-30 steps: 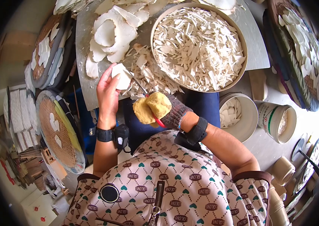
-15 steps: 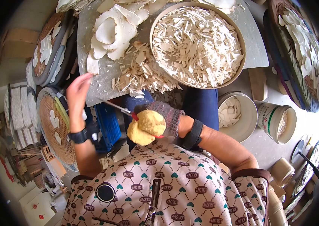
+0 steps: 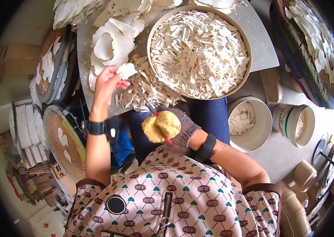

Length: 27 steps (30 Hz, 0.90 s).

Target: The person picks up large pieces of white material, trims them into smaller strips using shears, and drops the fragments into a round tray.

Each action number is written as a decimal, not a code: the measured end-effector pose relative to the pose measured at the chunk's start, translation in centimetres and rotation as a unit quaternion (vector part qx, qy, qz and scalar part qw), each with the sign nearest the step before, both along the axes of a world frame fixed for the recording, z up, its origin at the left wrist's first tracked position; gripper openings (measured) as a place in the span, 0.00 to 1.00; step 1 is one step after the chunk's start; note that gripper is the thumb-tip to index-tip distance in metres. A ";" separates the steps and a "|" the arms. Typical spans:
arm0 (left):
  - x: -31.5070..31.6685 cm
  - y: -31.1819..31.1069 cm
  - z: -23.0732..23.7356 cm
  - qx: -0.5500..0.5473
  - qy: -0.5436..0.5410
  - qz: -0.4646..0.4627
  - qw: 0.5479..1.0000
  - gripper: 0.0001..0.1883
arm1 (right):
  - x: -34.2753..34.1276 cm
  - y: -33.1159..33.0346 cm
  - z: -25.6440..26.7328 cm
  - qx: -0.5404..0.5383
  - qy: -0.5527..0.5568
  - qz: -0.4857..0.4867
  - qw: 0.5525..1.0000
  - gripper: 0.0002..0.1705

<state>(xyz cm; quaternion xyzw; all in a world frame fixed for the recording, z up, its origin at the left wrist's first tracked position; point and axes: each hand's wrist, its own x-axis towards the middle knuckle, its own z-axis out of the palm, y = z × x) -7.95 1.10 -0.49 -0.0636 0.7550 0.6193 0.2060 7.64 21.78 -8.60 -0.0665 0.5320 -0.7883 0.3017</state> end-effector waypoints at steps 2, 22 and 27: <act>2.2 0.4 0.4 0.095 -0.011 0.082 0.992 0.11 | -0.2 -0.4 -0.4 0.001 0.004 -0.016 1.000 0.14; 7.3 3.2 -0.9 0.149 0.041 0.135 0.979 0.14 | -0.9 -0.3 2.3 0.059 0.189 -0.042 0.979 0.22; 7.4 3.1 -0.3 0.131 -0.001 0.085 0.988 0.13 | -0.9 -1.0 1.6 -0.298 -0.168 -0.092 0.935 0.13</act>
